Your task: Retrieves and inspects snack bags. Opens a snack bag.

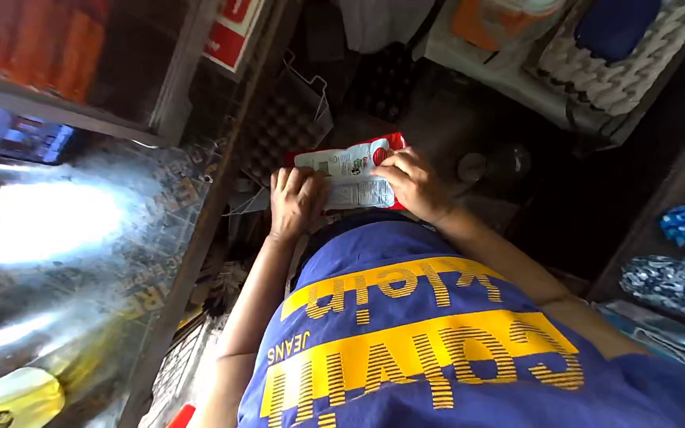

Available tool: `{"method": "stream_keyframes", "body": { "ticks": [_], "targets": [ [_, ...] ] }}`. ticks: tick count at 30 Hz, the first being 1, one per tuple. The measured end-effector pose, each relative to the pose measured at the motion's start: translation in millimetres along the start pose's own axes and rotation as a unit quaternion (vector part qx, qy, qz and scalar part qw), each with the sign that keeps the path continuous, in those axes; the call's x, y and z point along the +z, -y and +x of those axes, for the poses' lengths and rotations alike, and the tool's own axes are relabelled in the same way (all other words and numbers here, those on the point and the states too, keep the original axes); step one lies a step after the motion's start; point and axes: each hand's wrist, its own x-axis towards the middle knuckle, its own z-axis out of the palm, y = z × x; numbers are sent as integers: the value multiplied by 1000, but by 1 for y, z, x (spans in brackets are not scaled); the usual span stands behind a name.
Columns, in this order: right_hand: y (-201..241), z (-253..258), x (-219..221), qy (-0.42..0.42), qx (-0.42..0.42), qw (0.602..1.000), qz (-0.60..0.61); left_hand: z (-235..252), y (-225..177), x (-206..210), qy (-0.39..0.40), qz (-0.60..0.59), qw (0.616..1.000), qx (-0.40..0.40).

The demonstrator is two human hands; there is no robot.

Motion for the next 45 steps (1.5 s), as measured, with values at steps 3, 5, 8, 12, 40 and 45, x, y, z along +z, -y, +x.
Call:
{"method": "stream_keyframes", "body": {
  "ticks": [3, 5, 8, 12, 40, 45],
  "targets": [
    [9, 6, 6, 23, -28, 999, 16, 17, -9, 10, 25, -52, 998, 28],
    [14, 11, 8, 18, -42, 999, 27, 24, -13, 18, 11, -85, 995, 54],
    [13, 16, 3, -9, -34, 997, 66, 25, -17, 22, -19, -122, 991, 48],
    [-1, 29, -28, -52, 24, 995, 84, 27, -14, 11, -27, -222, 974, -42],
    [13, 75, -41, -163, 3, 956, 245, 7, -26, -20, -81, -508, 791, -333],
    [32, 59, -19, -128, 37, 963, 235, 28, -35, -19, -199, -633, 658, -355]
  ]
}}
